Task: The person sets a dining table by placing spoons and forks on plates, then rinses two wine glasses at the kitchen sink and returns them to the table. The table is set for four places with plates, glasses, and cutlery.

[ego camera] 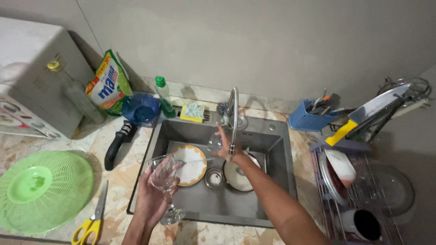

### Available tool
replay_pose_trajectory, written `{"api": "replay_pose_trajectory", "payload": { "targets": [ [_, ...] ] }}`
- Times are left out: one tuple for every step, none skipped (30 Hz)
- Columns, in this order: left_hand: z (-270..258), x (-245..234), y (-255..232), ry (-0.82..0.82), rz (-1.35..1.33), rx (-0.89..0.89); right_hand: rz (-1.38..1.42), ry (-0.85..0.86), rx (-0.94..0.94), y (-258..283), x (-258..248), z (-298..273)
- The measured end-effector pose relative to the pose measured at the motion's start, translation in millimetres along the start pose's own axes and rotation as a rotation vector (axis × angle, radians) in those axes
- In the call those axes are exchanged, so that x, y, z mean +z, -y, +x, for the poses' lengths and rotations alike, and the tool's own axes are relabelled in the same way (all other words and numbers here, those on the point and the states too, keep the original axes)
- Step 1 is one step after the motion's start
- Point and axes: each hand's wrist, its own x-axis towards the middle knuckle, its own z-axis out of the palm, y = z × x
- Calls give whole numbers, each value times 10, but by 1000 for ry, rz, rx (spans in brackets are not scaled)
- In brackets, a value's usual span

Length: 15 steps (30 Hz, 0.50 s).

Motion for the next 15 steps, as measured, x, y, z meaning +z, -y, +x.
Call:
{"api": "replay_pose_trajectory", "payload": {
  "targets": [
    [17,-3,24,18,-18,-8,9,-22,-50,3,-38,-9],
    [75,-6,25,13,-12,0,17,-43,-100,0,-60,-21],
    [90,-43,11,-2,-2,-3,35,-57,-141,1,6,-110],
    [84,-82,-1,-18,8,-5,68,-69,-80,-19,73,-228],
    [96,-102,-41,-10,8,-14,104,-92,-25,-39,130,-318],
    [102,-106,-63,-2,8,-24,140,-116,31,-66,198,-396],
    [132,-92,-66,13,2,-31,409,-158,10,-90,290,-474],
    [154,-83,-76,-2,7,-45,678,-199,-14,-90,421,-568],
    [168,-83,-102,-19,15,-56,950,-238,-42,-83,504,-599],
    [186,-91,-132,-36,22,-67,938,-242,68,-86,520,-631],
    [214,-105,-153,-24,14,-74,924,-246,183,-82,525,-735],
    [257,-119,-172,-12,5,-80,909,-249,297,-49,527,-823],
    [307,-124,-163,2,-6,-93,1029,-234,278,-11,512,-911],
    [344,-138,-160,26,2,-88,1150,-219,256,35,501,-1001],
    [381,-155,-171,53,9,-79,1269,-203,227,75,477,-1055]
  ]
}}
